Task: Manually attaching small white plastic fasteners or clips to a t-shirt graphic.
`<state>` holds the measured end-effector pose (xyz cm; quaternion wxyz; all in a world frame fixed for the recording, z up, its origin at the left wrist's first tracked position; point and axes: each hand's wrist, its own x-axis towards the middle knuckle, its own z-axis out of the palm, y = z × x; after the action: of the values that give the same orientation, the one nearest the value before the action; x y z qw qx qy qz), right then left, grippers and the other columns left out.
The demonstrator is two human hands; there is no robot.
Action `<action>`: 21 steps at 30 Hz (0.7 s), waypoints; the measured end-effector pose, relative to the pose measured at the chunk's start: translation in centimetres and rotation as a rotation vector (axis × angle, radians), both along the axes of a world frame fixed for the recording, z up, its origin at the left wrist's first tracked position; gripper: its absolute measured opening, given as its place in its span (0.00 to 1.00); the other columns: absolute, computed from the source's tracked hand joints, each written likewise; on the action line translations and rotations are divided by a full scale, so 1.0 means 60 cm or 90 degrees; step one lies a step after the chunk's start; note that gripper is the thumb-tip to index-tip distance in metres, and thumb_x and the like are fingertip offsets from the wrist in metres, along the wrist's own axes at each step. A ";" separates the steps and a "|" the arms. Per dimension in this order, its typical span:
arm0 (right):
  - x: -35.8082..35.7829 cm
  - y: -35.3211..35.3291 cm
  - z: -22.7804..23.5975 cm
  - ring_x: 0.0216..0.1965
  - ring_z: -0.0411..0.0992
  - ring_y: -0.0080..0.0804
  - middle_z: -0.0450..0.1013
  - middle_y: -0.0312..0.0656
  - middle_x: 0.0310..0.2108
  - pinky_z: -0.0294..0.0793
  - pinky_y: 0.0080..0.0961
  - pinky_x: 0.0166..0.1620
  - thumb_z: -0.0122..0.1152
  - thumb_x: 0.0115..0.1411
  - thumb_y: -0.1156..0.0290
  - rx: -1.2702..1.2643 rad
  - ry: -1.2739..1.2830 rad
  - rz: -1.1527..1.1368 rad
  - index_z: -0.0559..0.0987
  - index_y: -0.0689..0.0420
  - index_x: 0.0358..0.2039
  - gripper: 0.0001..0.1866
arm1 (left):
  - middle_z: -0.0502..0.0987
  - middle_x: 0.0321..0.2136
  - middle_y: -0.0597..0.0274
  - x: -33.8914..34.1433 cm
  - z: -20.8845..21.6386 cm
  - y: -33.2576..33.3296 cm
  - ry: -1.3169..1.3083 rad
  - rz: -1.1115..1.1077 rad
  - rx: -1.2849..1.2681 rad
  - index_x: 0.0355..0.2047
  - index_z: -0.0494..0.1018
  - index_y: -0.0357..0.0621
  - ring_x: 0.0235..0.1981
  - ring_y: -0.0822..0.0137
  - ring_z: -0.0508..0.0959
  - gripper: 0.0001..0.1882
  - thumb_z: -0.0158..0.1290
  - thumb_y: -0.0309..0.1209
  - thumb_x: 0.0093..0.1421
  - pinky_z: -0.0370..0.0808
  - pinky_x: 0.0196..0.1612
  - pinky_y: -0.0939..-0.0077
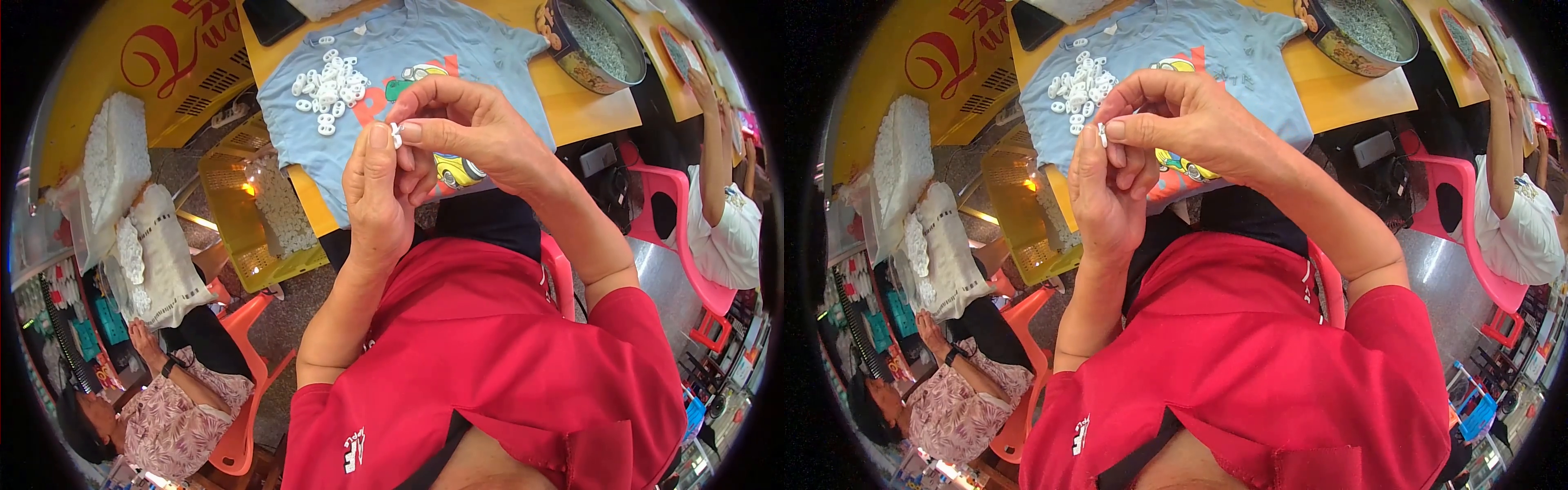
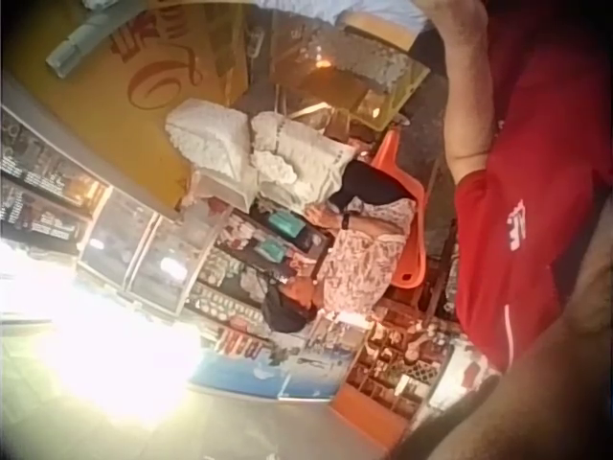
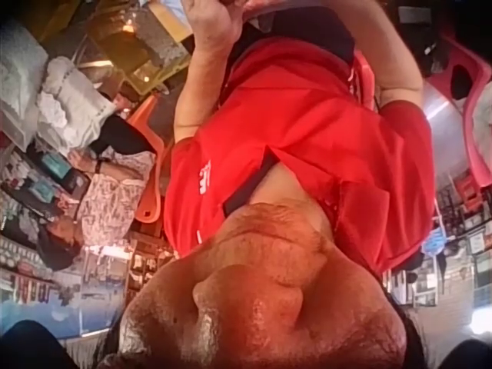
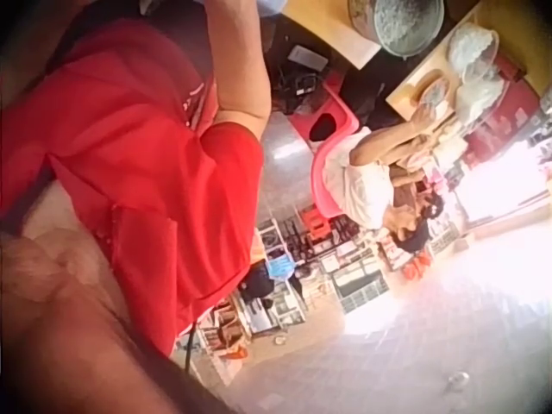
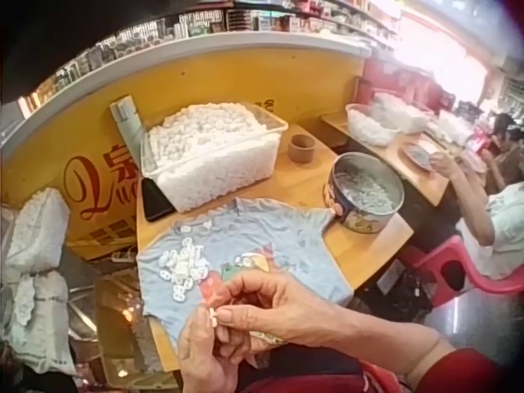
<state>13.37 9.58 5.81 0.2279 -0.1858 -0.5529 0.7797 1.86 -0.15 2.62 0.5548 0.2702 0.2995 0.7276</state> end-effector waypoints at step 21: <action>0.018 0.010 -0.003 0.29 0.71 0.43 0.71 0.45 0.28 0.71 0.32 0.32 0.62 0.57 0.74 0.754 -0.045 -0.065 0.74 0.62 0.32 0.07 | 0.62 0.16 0.72 -0.017 -0.022 -0.021 0.271 0.076 -0.020 0.28 0.64 0.42 0.17 0.82 0.58 0.16 0.38 0.36 0.72 0.56 0.19 0.83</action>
<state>14.42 10.16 5.61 0.3110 -0.0793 -0.8914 0.3200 0.84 -1.38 1.31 0.4388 0.3910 0.4367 0.6810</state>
